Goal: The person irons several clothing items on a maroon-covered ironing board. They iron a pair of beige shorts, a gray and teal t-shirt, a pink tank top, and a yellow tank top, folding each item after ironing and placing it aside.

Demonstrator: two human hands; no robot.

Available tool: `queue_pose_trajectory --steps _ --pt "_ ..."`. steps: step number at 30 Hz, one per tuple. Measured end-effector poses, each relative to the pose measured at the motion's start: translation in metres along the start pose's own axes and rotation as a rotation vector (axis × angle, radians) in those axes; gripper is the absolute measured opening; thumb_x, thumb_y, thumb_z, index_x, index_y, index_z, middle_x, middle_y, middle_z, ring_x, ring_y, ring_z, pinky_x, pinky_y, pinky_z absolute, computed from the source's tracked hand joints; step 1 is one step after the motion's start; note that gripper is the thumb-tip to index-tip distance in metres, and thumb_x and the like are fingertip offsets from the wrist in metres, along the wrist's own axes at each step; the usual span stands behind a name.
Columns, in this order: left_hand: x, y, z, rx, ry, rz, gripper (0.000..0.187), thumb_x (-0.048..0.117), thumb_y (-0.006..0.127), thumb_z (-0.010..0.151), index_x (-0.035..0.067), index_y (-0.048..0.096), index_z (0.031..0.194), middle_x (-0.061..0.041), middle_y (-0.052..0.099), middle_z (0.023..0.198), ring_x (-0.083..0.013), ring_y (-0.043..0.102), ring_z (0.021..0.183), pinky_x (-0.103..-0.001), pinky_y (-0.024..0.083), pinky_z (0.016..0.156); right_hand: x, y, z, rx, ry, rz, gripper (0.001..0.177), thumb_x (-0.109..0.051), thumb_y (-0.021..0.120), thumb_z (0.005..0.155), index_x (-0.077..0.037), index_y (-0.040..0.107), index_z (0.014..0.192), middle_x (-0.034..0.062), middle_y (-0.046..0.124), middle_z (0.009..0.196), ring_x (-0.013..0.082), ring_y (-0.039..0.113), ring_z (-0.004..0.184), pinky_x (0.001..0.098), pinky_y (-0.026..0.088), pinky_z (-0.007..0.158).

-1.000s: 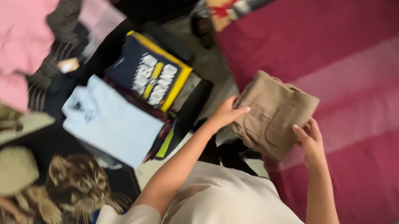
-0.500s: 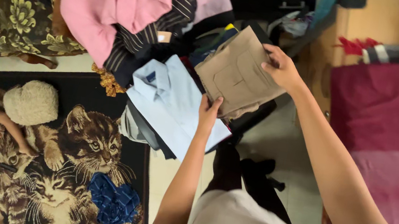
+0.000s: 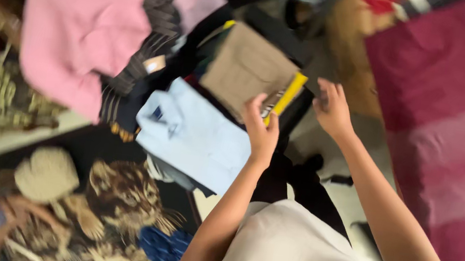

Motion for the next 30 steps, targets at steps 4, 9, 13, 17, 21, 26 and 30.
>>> queue_pose_trajectory --steps 4,9,13,17,21,26,30 --pt "0.024 0.107 -0.056 -0.639 -0.024 -0.142 0.026 0.008 0.063 0.094 0.007 0.065 0.119 -0.009 0.066 0.113 -0.0258 0.068 0.096 -0.037 0.056 0.085 0.090 -0.057 -0.144 0.113 0.301 0.011 0.047 -0.002 0.069 0.087 -0.010 0.061 0.133 0.0133 0.066 0.112 0.0275 0.068 0.097 0.0389 0.056 0.080" --pt "0.033 0.203 -0.173 -1.170 0.180 -0.076 0.016 0.010 0.064 0.093 0.007 0.070 0.108 -0.010 0.070 0.103 -0.0250 0.072 0.090 -0.037 0.058 0.080 0.164 -0.088 -0.354 0.362 0.769 0.260 0.030 -0.007 0.063 0.094 -0.009 0.067 0.124 0.0058 0.074 0.102 0.0174 0.071 0.081 0.0326 0.056 0.073" --pt "0.037 0.235 -0.273 -1.488 0.356 0.060 0.018 0.015 0.064 0.092 0.006 0.070 0.106 -0.011 0.071 0.101 -0.0273 0.069 0.089 -0.039 0.055 0.081 0.175 -0.071 -0.530 0.704 1.031 0.454 0.027 -0.011 0.060 0.098 -0.008 0.067 0.124 0.0057 0.073 0.101 0.0149 0.071 0.081 0.0306 0.056 0.067" --pt "0.047 0.230 -0.387 -1.717 0.494 0.064 0.020 0.017 0.063 0.091 0.006 0.070 0.106 -0.011 0.071 0.104 -0.0269 0.069 0.093 -0.039 0.054 0.082 0.165 0.003 -0.680 1.074 1.125 0.657 0.027 -0.012 0.059 0.098 -0.010 0.068 0.124 0.0059 0.073 0.098 0.0143 0.070 0.077 0.0293 0.055 0.061" --pt "0.034 0.217 -0.528 -1.901 0.564 0.096 0.021 0.017 0.065 0.092 0.006 0.072 0.108 -0.012 0.074 0.098 -0.0253 0.069 0.081 -0.037 0.055 0.075 0.106 0.073 -0.781 1.240 1.195 0.714 0.023 -0.014 0.060 0.098 -0.010 0.070 0.118 0.0047 0.075 0.094 0.0127 0.070 0.073 0.0283 0.056 0.058" --pt "0.012 0.146 -0.706 -2.183 0.615 -0.006 0.019 0.017 0.067 0.093 0.006 0.074 0.108 -0.009 0.076 0.094 -0.0180 0.067 0.072 -0.033 0.054 0.069 0.043 0.135 -0.904 1.470 1.282 0.744 0.021 -0.014 0.061 0.097 -0.011 0.071 0.115 0.0038 0.074 0.092 0.0126 0.070 0.072 0.0286 0.056 0.058" --pt "0.007 0.080 -0.789 -2.458 0.522 0.153 0.020 0.016 0.066 0.093 0.007 0.073 0.109 -0.005 0.073 0.091 -0.0136 0.066 0.073 -0.031 0.054 0.069 0.002 0.174 -0.972 1.712 1.366 0.787 0.021 -0.012 0.059 0.097 -0.008 0.072 0.113 0.0054 0.074 0.092 0.0132 0.070 0.073 0.0284 0.056 0.059"
Point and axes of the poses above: each hand's wrist, its own z-axis towards the middle knuckle, its own y-axis out of the palm, x = y × z, the point moved 9 cm from there along z, towards the middle knuckle
